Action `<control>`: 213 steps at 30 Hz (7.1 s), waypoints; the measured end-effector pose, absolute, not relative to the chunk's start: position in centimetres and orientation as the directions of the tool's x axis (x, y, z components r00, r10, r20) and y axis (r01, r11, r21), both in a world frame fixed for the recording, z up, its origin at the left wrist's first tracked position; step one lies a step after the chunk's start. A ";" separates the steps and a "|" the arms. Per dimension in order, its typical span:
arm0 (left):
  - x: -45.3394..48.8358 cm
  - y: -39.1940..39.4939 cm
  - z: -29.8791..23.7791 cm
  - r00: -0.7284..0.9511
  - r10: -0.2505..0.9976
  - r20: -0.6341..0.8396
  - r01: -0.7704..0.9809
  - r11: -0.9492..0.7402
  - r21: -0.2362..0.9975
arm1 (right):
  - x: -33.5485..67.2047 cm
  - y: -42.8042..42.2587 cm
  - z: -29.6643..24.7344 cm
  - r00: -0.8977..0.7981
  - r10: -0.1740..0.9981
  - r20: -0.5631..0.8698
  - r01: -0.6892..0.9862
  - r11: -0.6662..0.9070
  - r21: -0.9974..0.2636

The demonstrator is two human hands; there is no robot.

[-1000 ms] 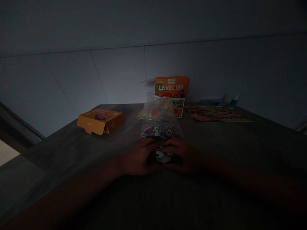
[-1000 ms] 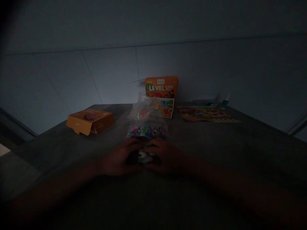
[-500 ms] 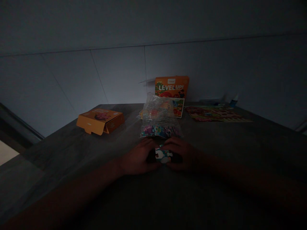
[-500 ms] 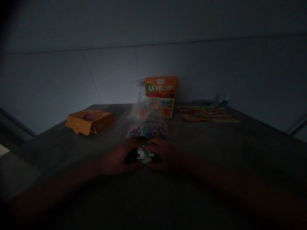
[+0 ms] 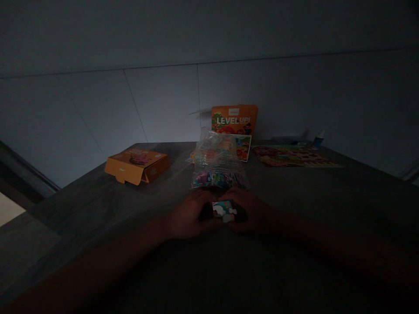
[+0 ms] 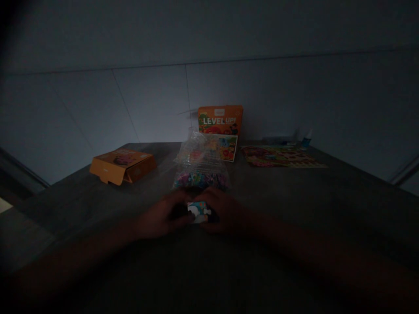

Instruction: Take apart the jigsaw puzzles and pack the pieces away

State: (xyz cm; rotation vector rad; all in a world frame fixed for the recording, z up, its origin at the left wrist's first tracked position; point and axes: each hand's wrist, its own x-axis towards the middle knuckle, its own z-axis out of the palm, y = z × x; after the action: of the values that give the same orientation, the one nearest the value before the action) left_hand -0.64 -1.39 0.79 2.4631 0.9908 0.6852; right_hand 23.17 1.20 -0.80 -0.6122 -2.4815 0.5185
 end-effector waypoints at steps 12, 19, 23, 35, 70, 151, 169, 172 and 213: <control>-0.9 -1.6 1.2 0.596 0.707 0.381 0.523 -0.702 0.483 | 23.6 1.3 -0.6 -0.666 0.298 0.683 0.228 0.954 -0.194; -1.1 -1.5 1.1 0.601 0.679 0.421 0.487 -0.729 0.481 | 24.1 1.0 -0.2 -0.700 0.380 0.605 0.246 0.923 -0.296; -1.0 -1.4 1.1 0.602 0.680 0.419 0.486 -0.728 0.483 | 24.3 1.2 -0.4 -0.714 0.359 0.601 0.227 0.931 -0.286; -0.7 -1.6 1.0 0.584 0.727 0.361 0.502 -0.673 0.543 | 24.4 1.5 -0.7 -0.758 0.349 0.551 0.204 0.929 -0.307; -0.4 -1.3 0.7 0.486 0.799 0.355 0.588 -0.599 0.544 | 23.2 0.9 -0.1 -0.741 0.305 0.598 0.392 0.920 0.017; -0.3 -1.1 0.6 0.445 0.838 0.316 0.538 -0.533 0.654 | 23.4 1.5 -1.1 -0.624 0.434 0.650 0.382 0.895 -0.231; -0.2 -1.1 0.8 0.507 0.778 0.372 0.516 -0.619 0.592 | 23.4 1.3 -0.9 -0.635 0.529 0.563 0.542 0.824 -0.162; -0.3 -1.0 0.7 0.503 0.783 0.365 0.525 -0.613 0.590 | 23.4 1.4 -0.9 -0.690 0.508 0.515 0.525 0.842 -0.126; -0.4 -0.6 0.6 0.551 0.821 0.149 -0.016 -0.168 0.986 | 24.0 2.3 -0.4 -0.656 0.673 0.343 0.347 0.672 -0.654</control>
State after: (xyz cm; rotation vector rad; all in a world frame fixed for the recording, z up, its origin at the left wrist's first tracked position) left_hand -0.44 -0.63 0.63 1.5733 0.7042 0.8607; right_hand 23.99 2.31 -0.42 -0.7842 -2.3085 0.7414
